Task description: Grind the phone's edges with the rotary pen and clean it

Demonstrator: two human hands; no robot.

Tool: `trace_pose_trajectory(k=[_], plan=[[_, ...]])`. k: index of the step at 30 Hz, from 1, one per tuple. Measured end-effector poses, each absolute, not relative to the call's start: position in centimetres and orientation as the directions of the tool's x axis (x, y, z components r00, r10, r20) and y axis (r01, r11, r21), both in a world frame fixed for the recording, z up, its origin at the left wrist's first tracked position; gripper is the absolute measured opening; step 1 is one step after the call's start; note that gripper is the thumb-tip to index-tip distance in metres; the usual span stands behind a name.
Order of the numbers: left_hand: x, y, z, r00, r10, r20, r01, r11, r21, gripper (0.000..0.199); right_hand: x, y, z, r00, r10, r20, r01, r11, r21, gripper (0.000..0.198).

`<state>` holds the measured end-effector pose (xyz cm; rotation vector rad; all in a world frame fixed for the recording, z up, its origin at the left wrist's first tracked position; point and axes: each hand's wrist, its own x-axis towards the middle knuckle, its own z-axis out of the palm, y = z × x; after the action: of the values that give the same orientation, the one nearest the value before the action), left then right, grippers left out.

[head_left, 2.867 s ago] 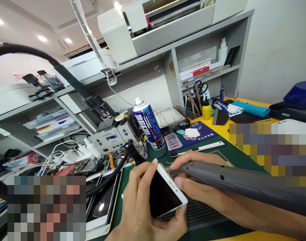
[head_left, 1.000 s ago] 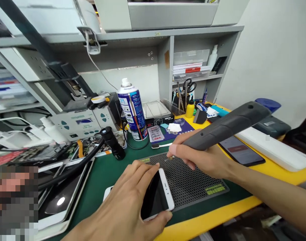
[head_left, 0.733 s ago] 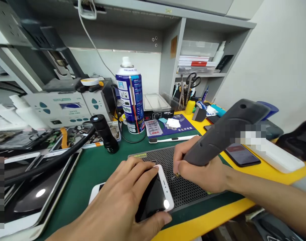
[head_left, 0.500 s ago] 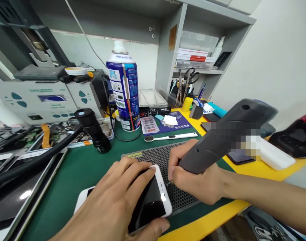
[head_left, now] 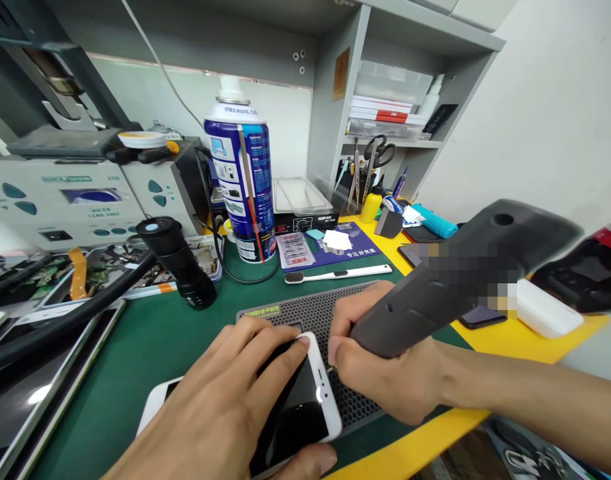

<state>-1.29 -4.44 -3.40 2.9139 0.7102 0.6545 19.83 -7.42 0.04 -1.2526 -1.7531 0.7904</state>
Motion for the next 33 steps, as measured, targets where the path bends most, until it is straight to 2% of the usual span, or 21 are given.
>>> trace_pose_trajectory(k=[6, 11, 17, 26, 30, 33], plan=[[-1.3, -4.6, -2.9, 0.799, 0.456, 0.393, 0.435, -0.888, 0.146, 0.054, 19.9, -7.2, 0.6, -0.166, 0.957, 0.236, 0.42, 0.286, -0.861, 0.026], [-0.9, -4.8, -2.7, 0.802, 0.456, 0.385, 0.439, -0.888, 0.136, 0.052, 19.9, -7.2, 0.2, -0.208, 0.939, 0.275, 0.425, 0.34, -0.839, 0.028], [-1.0, -4.7, -3.0, 0.801, 0.431, 0.416, 0.417, -0.9, 0.129, 0.059, 20.5, -7.3, 0.3, -0.327, 0.885, 0.33, 0.524, 0.461, -0.716, 0.016], [-0.8, -4.7, -2.6, 0.808, 0.419, 0.414, 0.407, -0.905, 0.122, 0.054, 21.1, -7.4, 0.0, -0.448, 0.821, 0.355, 0.551, 0.566, -0.613, 0.01], [-0.7, -4.4, -2.6, 0.815, 0.419, 0.401, 0.4, -0.907, 0.136, 0.052, 21.0, -7.4, -0.3, -0.474, 0.812, 0.342, 0.55, 0.576, -0.604, 0.014], [-0.6, -4.4, -2.6, 0.803, 0.43, 0.412, 0.415, -0.9, 0.132, 0.052, 21.2, -7.4, -0.4, -0.416, 0.843, 0.341, 0.554, 0.532, -0.64, 0.017]])
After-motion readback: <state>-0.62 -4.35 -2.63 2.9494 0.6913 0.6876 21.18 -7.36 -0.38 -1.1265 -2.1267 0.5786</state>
